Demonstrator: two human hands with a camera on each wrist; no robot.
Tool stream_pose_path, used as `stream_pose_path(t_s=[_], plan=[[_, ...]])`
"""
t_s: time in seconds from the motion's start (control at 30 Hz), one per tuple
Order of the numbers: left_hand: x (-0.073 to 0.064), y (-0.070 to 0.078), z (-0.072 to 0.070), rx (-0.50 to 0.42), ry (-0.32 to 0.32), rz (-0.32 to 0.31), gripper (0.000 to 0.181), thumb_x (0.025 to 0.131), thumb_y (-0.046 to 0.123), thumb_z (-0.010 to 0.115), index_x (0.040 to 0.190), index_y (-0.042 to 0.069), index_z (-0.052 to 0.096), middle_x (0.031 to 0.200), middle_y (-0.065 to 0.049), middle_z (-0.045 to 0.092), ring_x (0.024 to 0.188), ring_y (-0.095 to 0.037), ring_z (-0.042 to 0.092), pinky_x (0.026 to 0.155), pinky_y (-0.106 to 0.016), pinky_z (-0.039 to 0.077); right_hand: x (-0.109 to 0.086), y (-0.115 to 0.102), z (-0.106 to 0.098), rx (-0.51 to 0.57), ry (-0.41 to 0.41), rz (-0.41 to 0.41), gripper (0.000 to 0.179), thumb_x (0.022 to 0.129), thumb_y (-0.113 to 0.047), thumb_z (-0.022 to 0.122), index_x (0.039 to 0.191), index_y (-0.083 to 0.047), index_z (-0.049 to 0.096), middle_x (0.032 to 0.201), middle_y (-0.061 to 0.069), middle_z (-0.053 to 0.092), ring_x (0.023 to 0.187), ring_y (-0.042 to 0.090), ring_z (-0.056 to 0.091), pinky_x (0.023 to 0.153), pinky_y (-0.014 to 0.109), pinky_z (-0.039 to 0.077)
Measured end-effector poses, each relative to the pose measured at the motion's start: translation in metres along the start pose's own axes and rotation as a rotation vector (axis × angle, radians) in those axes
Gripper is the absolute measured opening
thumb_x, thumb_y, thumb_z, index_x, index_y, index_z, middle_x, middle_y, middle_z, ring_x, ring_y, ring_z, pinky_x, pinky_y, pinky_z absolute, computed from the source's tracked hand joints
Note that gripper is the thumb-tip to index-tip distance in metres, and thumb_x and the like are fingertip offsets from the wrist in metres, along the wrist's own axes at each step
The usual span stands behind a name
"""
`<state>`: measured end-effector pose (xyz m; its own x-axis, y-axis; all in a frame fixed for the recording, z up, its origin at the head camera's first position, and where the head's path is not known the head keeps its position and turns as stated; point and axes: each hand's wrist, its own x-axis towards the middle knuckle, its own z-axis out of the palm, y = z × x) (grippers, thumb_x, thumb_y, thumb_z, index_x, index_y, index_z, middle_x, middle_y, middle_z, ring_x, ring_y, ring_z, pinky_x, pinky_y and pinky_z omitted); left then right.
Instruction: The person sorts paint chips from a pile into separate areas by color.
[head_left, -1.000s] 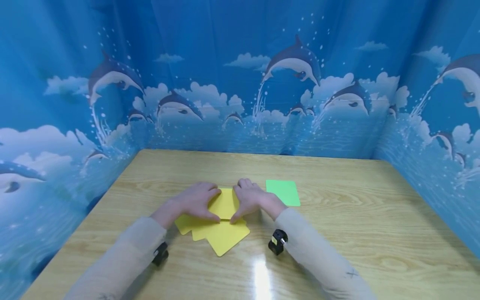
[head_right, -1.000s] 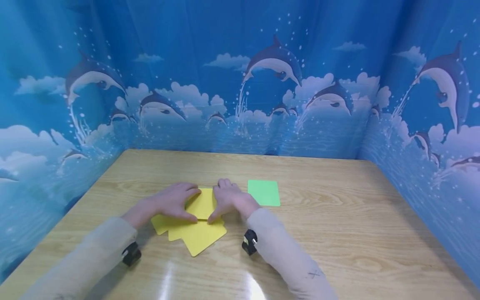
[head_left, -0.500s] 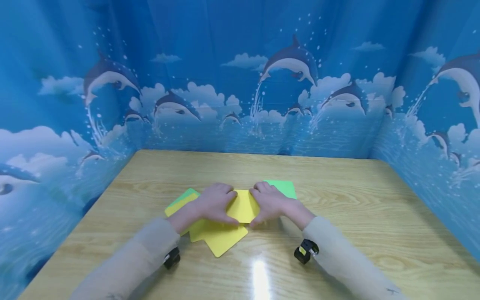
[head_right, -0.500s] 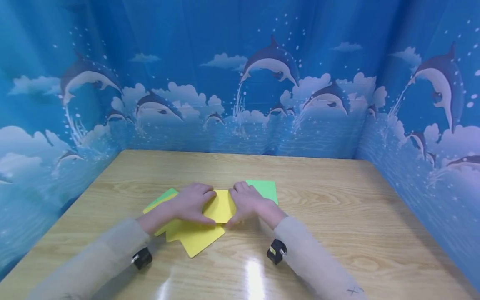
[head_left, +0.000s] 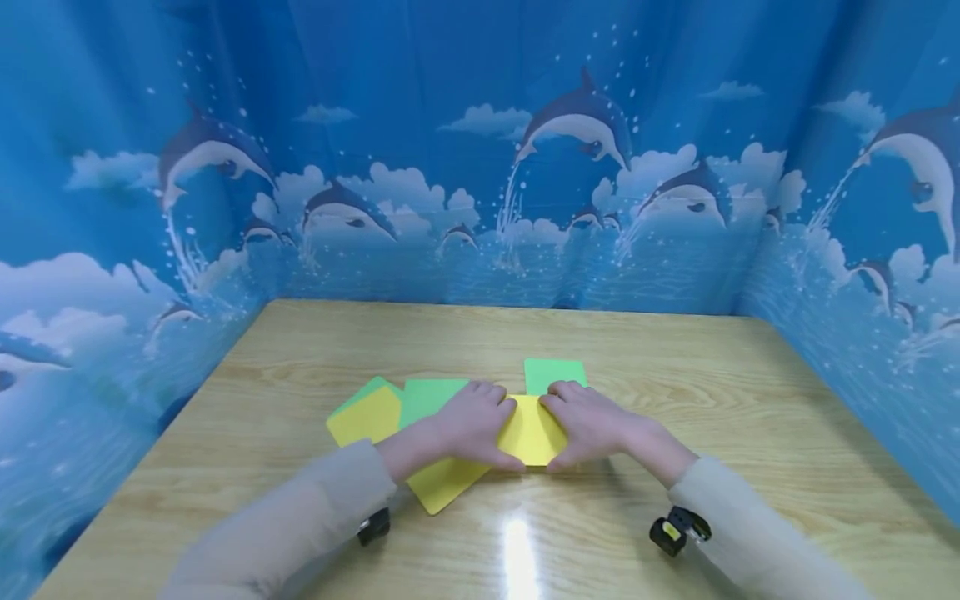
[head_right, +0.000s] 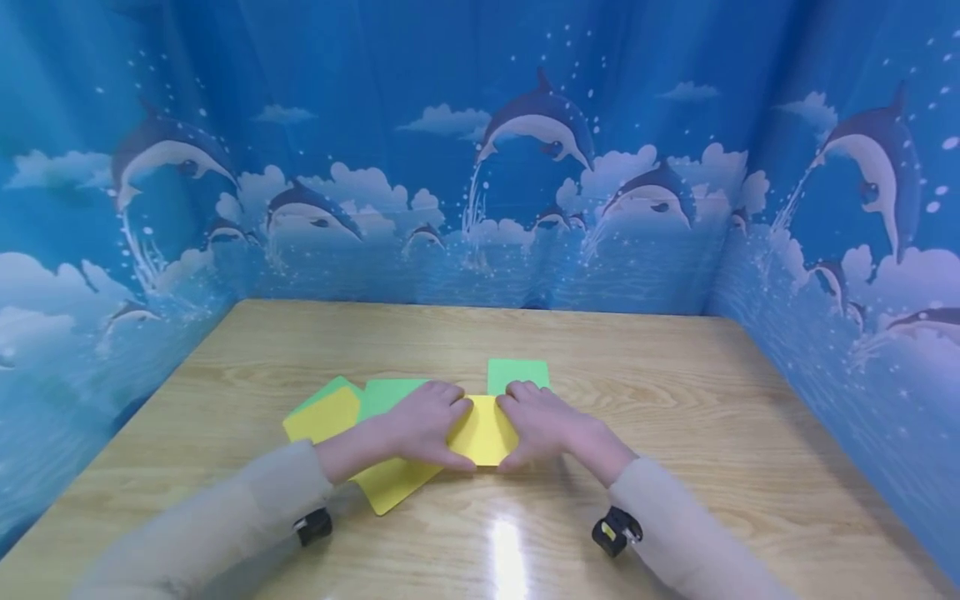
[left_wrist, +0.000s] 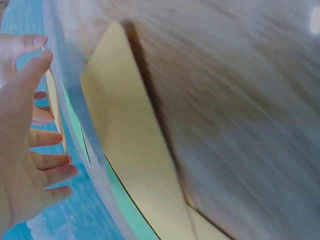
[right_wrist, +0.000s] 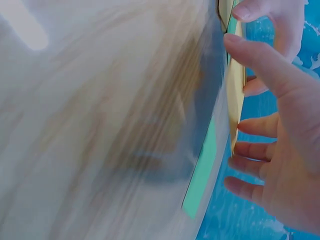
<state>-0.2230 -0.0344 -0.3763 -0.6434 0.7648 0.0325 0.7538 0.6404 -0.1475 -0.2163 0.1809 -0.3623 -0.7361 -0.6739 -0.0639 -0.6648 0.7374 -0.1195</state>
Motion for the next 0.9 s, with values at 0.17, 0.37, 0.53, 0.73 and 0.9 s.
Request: stream_pose_path(t_s=[0.17, 0.37, 0.53, 0.73, 0.9], plan=[[0.01, 0.015, -0.002, -0.001, -0.006, 0.028, 0.079, 0.073, 0.077, 0.046, 0.109, 0.008, 0.056, 0.095, -0.002, 0.051, 0.088, -0.016, 0.049, 0.082, -0.031, 0.042, -0.019, 0.01, 0.002, -0.002, 0.003, -0.01, 0.089, 0.065, -0.054, 0.075, 0.127, 0.004, 0.048, 0.122, 0.015, 0.047, 0.102, 0.024, 0.046, 0.083, 0.038, 0.043], [0.02, 0.031, -0.002, -0.013, -0.043, 0.031, 0.079, 0.072, 0.08, 0.045, 0.109, 0.01, 0.056, 0.089, 0.001, 0.048, 0.081, -0.013, 0.046, 0.075, -0.027, 0.042, -0.036, 0.016, 0.004, 0.008, -0.02, -0.007, 0.088, 0.064, -0.052, 0.076, 0.126, 0.004, 0.048, 0.121, 0.016, 0.047, 0.105, 0.027, 0.046, 0.087, 0.042, 0.044], [0.025, 0.039, 0.001, -0.029, -0.108, 0.012, 0.081, 0.072, 0.08, 0.046, 0.113, 0.01, 0.055, 0.091, 0.0, 0.049, 0.083, -0.014, 0.046, 0.078, -0.028, 0.042, -0.041, 0.018, 0.006, 0.033, -0.066, 0.008, 0.087, 0.066, -0.051, 0.076, 0.127, 0.004, 0.047, 0.124, 0.018, 0.045, 0.109, 0.029, 0.045, 0.09, 0.045, 0.043], [0.03, 0.041, 0.003, -0.03, -0.138, -0.02, 0.083, 0.071, 0.078, 0.048, 0.12, 0.011, 0.052, 0.097, -0.001, 0.051, 0.088, -0.014, 0.047, 0.08, -0.029, 0.042, -0.038, 0.021, 0.008, 0.018, -0.069, 0.013, 0.085, 0.066, -0.048, 0.076, 0.127, 0.004, 0.046, 0.124, 0.019, 0.044, 0.109, 0.03, 0.044, 0.089, 0.045, 0.042], [0.035, 0.04, 0.005, -0.018, -0.136, 0.006, 0.081, 0.071, 0.078, 0.049, 0.119, 0.013, 0.052, 0.096, 0.001, 0.049, 0.088, -0.014, 0.046, 0.078, -0.029, 0.04, -0.04, 0.022, 0.009, 0.037, -0.09, 0.031, 0.083, 0.067, -0.045, 0.076, 0.127, 0.004, 0.047, 0.124, 0.019, 0.044, 0.107, 0.03, 0.045, 0.088, 0.046, 0.043]])
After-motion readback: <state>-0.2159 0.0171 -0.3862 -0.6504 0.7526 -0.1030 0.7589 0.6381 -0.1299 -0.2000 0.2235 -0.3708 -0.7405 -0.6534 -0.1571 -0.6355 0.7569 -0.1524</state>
